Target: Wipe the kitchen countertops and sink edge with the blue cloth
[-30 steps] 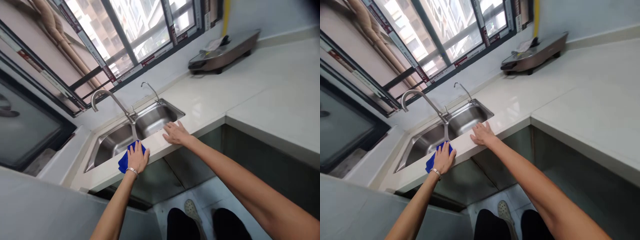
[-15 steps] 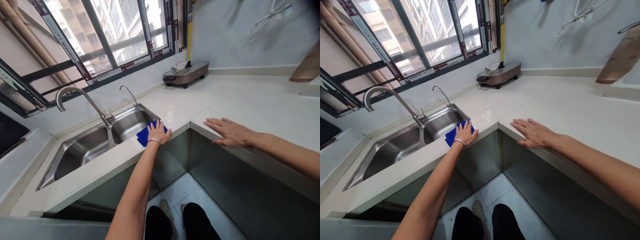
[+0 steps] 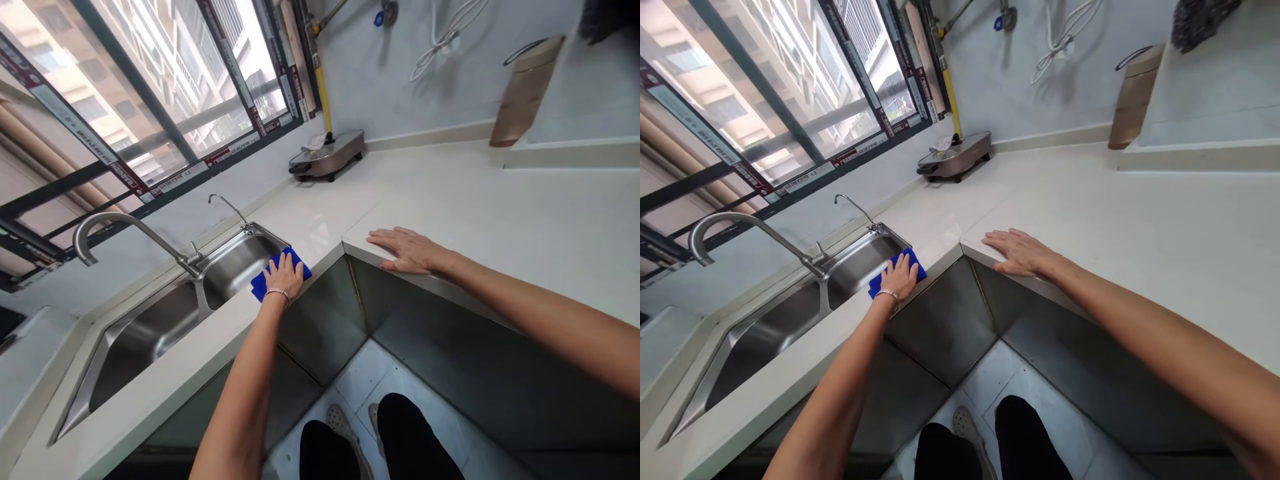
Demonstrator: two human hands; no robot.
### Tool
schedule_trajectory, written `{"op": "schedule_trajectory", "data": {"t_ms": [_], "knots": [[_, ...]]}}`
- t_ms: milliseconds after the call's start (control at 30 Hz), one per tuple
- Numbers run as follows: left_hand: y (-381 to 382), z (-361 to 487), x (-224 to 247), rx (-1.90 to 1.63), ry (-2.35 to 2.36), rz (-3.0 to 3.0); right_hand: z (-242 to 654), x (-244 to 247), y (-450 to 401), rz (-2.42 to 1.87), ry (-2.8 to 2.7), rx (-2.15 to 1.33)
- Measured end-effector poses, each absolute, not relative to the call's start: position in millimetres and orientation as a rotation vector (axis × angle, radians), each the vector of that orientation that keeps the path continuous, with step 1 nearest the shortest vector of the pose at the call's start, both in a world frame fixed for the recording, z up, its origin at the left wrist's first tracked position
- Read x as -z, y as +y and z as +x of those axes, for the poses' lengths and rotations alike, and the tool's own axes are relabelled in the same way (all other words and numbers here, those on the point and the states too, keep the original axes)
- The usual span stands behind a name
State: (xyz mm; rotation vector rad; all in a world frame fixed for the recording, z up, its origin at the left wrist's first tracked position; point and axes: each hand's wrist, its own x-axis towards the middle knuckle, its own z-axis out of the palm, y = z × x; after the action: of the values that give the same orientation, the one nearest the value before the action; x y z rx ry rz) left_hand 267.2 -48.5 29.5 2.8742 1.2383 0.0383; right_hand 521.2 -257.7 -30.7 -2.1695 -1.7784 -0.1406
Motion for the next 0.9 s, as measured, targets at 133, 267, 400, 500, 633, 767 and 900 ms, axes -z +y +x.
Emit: {"op": "schedule_trajectory", "data": {"t_ms": [133,267,400,500,633,767,900], "knots": [[-48,252,-32,0.038,1.066,2.973,520,34,-256,-2.124,-1.791,0.162],[-44,262,-30,0.048,0.981,3.052,522,41,-255,-2.068,-1.784,0.196],[-43,305,-26,0.02,0.895,3.084,520,43,-256,-2.039,-1.772,0.252],[-45,345,-24,-0.003,0.837,3.076,517,42,-257,-2.039,-1.767,0.275],[-47,388,-24,-0.041,0.786,3.051,512,40,-259,-2.041,-1.754,0.298],[-41,418,-23,-0.057,0.765,3.015,507,38,-261,-2.066,-1.728,0.304],[-31,448,-20,-0.105,0.837,2.956,506,32,-263,-2.075,-1.709,0.251]]}}
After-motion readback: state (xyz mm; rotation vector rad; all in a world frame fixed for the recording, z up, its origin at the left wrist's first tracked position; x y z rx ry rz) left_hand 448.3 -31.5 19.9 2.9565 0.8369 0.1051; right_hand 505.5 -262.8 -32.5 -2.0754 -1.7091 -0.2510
